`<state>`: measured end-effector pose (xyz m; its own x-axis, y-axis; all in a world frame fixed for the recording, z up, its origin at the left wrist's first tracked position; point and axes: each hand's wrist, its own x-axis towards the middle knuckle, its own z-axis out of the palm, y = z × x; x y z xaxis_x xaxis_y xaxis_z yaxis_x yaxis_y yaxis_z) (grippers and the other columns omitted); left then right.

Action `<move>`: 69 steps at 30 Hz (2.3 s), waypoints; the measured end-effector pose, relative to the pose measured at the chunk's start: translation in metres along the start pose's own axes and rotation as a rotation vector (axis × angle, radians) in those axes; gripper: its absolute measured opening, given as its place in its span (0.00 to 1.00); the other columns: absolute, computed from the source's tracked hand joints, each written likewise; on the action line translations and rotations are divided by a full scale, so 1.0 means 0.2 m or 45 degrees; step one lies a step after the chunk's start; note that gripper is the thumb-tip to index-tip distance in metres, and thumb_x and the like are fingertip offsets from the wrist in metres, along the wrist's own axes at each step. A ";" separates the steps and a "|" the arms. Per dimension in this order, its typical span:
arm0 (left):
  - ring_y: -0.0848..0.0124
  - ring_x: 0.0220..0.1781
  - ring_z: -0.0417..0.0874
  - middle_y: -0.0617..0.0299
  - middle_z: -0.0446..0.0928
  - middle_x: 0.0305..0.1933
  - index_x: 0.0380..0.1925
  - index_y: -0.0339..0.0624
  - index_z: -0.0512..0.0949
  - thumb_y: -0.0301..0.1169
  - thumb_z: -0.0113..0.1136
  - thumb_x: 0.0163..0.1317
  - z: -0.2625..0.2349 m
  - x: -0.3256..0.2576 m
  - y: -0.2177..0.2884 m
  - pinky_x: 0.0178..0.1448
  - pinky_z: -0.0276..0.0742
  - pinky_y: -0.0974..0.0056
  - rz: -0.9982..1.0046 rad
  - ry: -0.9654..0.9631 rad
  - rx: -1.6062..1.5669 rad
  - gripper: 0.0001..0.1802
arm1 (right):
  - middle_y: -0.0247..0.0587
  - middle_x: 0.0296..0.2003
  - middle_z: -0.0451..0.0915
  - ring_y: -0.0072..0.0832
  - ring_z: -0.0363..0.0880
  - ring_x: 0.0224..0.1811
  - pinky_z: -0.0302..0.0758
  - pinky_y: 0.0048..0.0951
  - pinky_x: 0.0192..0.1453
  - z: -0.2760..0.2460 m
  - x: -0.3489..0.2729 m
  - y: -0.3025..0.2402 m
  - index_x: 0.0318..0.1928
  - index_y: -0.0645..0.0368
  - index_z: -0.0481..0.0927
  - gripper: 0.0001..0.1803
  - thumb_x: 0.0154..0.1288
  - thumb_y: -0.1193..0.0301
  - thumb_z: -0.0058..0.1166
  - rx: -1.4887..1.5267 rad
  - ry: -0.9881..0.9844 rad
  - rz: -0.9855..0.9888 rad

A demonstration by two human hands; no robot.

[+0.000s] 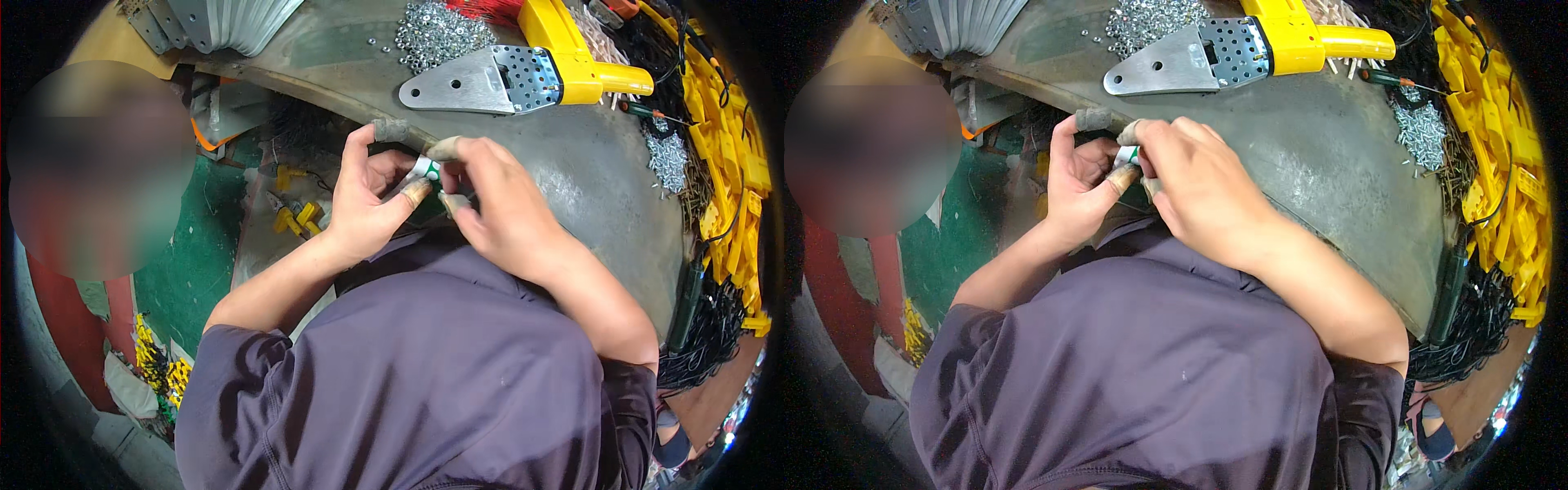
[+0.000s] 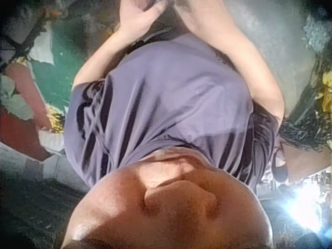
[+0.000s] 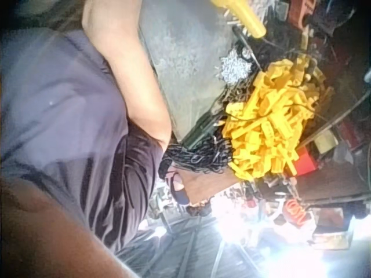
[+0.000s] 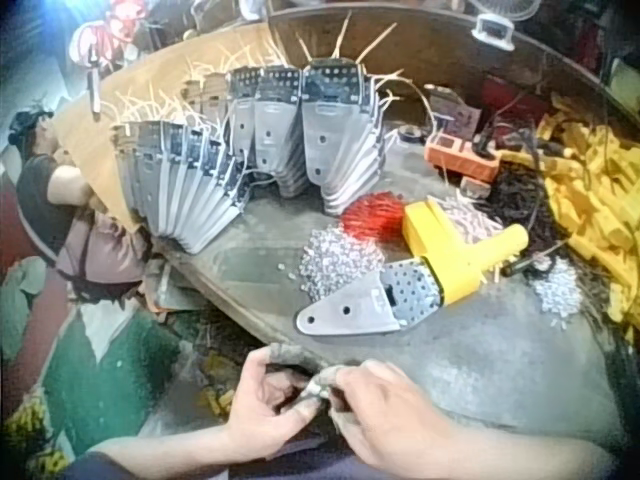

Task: Assembling a yellow electrical device housing by connecting internal wires and using an electric screwdriver to secure components.

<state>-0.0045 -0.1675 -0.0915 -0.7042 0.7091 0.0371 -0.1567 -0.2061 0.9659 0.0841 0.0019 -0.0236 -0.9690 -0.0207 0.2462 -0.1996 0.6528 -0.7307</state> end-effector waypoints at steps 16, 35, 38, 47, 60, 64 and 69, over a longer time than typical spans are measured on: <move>0.42 0.63 0.64 0.42 0.62 0.62 0.53 0.41 0.69 0.36 0.73 0.45 0.28 0.51 0.25 0.66 0.61 0.43 0.764 -0.225 1.648 0.35 | 0.36 0.40 0.76 0.23 0.75 0.45 0.73 0.27 0.54 -0.86 0.37 0.53 0.58 0.61 0.65 0.28 0.55 0.78 0.56 0.190 -0.146 0.398; 0.40 0.60 0.66 0.39 0.63 0.61 0.53 0.41 0.66 0.35 0.72 0.46 0.33 0.55 0.24 0.62 0.63 0.43 0.601 -0.347 1.853 0.35 | 0.59 0.48 0.76 0.55 0.74 0.53 0.72 0.44 0.57 -0.89 0.28 0.41 0.54 0.66 0.69 0.22 0.57 0.84 0.43 -0.433 0.428 0.043; 0.43 0.61 0.65 0.44 0.63 0.62 0.51 0.45 0.71 0.31 0.71 0.44 0.34 0.56 0.24 0.63 0.62 0.44 0.558 -0.345 1.719 0.31 | 0.56 0.47 0.78 0.50 0.78 0.50 0.75 0.44 0.54 -1.03 0.46 0.59 0.53 0.67 0.71 0.18 0.61 0.79 0.44 -1.059 0.318 0.198; 0.44 0.60 0.67 0.46 0.64 0.62 0.52 0.46 0.71 0.35 0.73 0.45 0.33 0.56 0.25 0.62 0.64 0.44 0.614 -0.320 1.705 0.32 | 0.57 0.46 0.78 0.47 0.81 0.47 0.78 0.41 0.51 -1.01 0.56 0.75 0.51 0.68 0.71 0.19 0.57 0.77 0.51 -1.280 0.148 0.127; 0.46 0.63 0.67 0.46 0.66 0.61 0.50 0.46 0.71 0.36 0.72 0.46 0.33 0.57 0.27 0.63 0.63 0.45 0.591 -0.303 1.651 0.30 | 0.61 0.51 0.76 0.51 0.78 0.50 0.78 0.39 0.53 -1.01 0.53 0.72 0.39 0.68 0.80 0.12 0.54 0.77 0.51 -1.386 0.082 0.098; 0.47 0.62 0.68 0.46 0.66 0.60 0.48 0.45 0.71 0.36 0.72 0.47 0.32 0.57 0.28 0.63 0.64 0.45 0.577 -0.331 1.622 0.28 | 0.64 0.56 0.74 0.52 0.77 0.52 0.75 0.40 0.59 -0.99 0.54 0.69 0.37 0.67 0.82 0.11 0.54 0.77 0.50 -1.399 0.053 0.112; 0.47 0.62 0.68 0.46 0.65 0.60 0.48 0.44 0.71 0.36 0.72 0.47 0.32 0.58 0.29 0.63 0.65 0.45 0.582 -0.357 1.596 0.28 | 0.62 0.62 0.69 0.50 0.72 0.60 0.67 0.40 0.68 -1.00 0.55 0.65 0.39 0.66 0.83 0.12 0.56 0.76 0.50 -1.403 -0.014 0.236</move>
<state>-0.0507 -0.0547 -0.0154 -0.3366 0.8860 0.3188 0.8844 0.1813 0.4300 -0.0189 0.2361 0.0360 -0.9727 0.1435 0.1822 0.1810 0.9609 0.2096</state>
